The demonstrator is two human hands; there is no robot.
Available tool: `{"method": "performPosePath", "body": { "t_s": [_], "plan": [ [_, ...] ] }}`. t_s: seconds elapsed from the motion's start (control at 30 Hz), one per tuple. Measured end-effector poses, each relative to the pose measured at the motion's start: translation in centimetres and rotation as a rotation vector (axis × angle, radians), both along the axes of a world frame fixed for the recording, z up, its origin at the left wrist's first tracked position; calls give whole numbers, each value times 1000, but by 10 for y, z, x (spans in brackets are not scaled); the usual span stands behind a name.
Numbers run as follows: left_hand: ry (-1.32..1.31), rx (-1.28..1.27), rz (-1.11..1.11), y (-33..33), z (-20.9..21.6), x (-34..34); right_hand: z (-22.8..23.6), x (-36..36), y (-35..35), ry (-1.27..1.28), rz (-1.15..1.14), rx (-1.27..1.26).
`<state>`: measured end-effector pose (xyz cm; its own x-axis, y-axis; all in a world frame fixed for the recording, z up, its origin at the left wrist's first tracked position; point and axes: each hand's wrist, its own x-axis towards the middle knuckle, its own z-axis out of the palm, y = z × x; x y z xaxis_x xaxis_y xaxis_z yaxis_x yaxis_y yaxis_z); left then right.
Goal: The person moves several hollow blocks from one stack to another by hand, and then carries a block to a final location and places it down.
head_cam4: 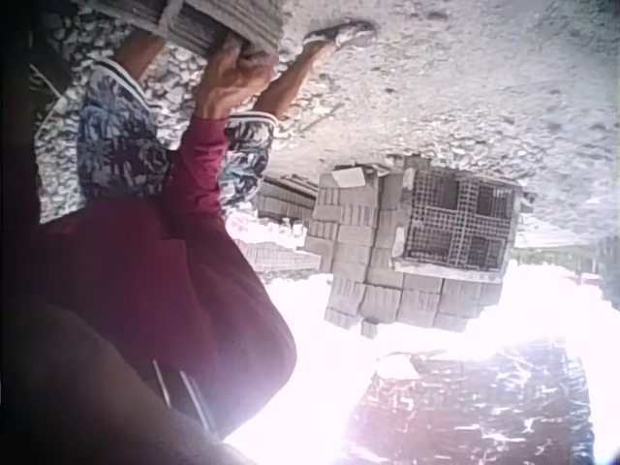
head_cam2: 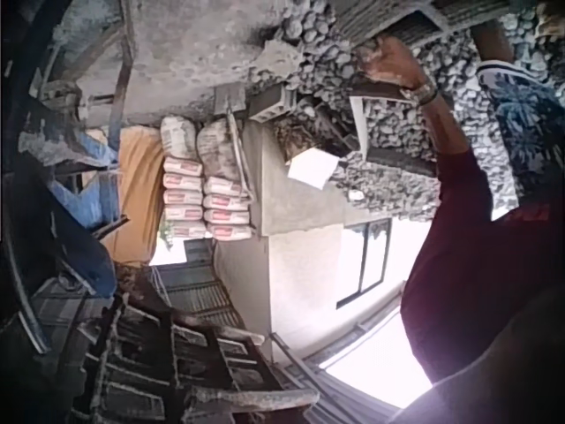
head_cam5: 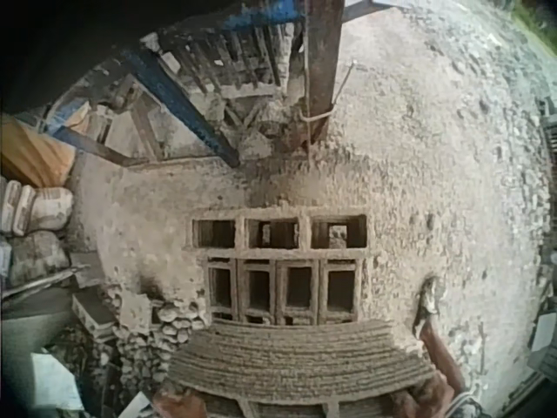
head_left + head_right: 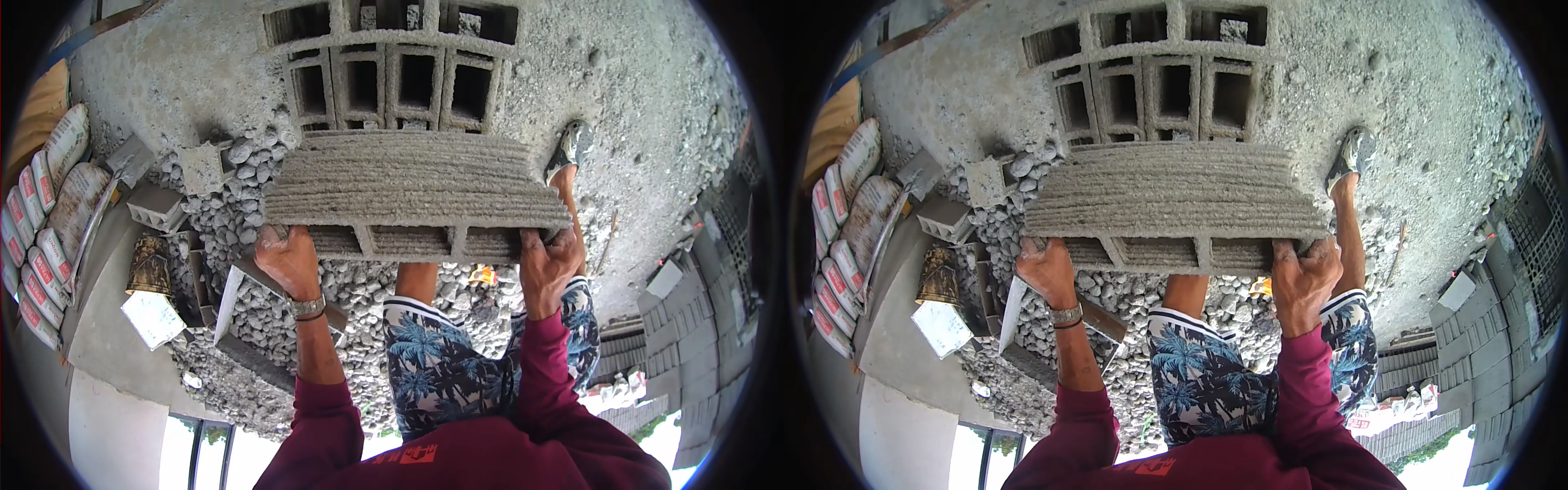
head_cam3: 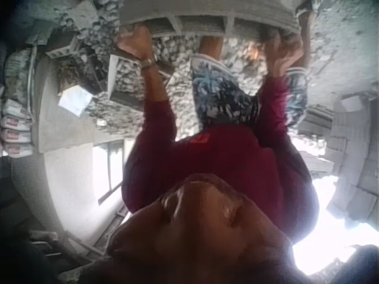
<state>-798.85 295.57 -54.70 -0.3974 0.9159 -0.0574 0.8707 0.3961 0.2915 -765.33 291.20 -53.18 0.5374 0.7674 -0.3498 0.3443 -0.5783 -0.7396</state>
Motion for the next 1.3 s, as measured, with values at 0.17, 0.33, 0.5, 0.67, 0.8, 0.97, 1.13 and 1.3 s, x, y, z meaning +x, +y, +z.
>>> {"method": "performPosePath", "body": {
  "t_s": [0.17, 0.33, 0.5, 0.67, 0.8, 0.97, 1.13, 1.3],
  "plan": [
    [-132, -36, 84, 23, 37, 11, 20, 10, 21, 92, 27, 20],
    [-109, 108, -49, 91, 47, 13, 36, 15, 81, 123, 6, 42],
    [-12, 181, -136, 196, 2, 11, -31, 41, 151, -76, 83, 203],
    [167, -16, -93, 258, -15, 12, -48, 43, 200, -364, 142, 90],
    [171, -123, -185, 276, -26, 7, -57, 44, 213, -360, 171, 32],
    [223, -134, -251, 279, -35, 14, -75, 45, 223, -506, 282, -16],
    [208, -260, -329, 258, -3, 12, -36, 44, 208, -479, 400, 56],
    [71, 46, -940, 203, 16, 24, -9, 31, 186, -699, 951, 401]
  ]
}}
